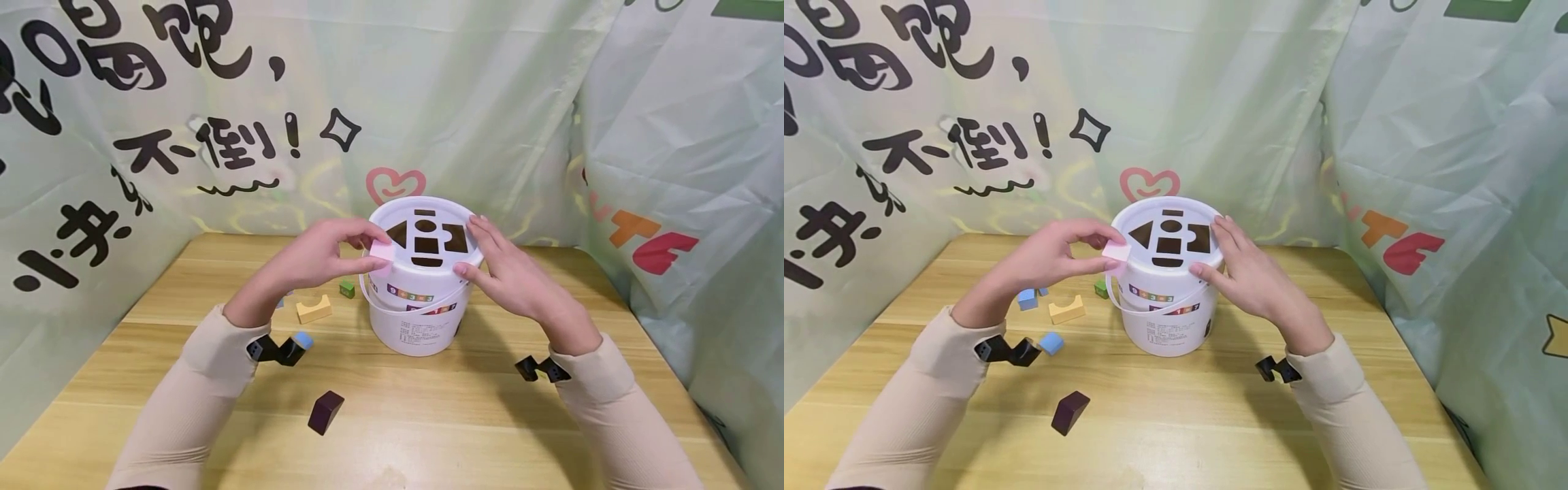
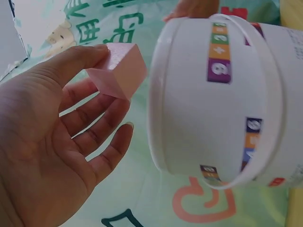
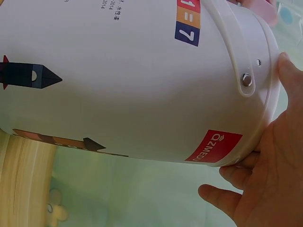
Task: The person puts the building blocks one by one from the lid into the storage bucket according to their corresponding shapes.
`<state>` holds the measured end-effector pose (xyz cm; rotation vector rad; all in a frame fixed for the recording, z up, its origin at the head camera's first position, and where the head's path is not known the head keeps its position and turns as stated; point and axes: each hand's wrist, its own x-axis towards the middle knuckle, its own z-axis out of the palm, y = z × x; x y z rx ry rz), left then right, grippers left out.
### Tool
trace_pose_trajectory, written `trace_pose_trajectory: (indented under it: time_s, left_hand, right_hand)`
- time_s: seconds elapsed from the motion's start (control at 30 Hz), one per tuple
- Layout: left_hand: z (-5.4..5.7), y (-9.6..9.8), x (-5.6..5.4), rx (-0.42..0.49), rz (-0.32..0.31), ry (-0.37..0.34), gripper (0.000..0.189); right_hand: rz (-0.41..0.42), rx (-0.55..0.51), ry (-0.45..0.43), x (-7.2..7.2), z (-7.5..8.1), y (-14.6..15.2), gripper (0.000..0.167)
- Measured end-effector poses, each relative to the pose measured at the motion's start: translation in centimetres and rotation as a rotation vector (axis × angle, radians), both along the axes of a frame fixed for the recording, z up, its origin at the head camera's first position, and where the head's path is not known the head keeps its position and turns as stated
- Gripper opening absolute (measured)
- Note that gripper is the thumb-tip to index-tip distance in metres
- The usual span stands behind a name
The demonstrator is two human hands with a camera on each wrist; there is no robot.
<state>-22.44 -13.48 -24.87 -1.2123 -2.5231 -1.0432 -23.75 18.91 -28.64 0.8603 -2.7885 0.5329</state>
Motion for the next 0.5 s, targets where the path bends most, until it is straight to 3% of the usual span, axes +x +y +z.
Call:
trace_pose_trajectory:
  time_s: [0.13,0.5]
  left_hand:
    - [0.8,0.9,-0.7,-0.01,-0.006,0.01,0.032]
    - [1.8,3.7,-2.3,-0.129,0.06,0.043,0.044]
  right_hand:
    - [-0.001,-0.001,0.003,0.0,0.0,0.0,0.08]
    - [0.001,-0.005,-0.009,0.1,0.0,0.0,0.08]
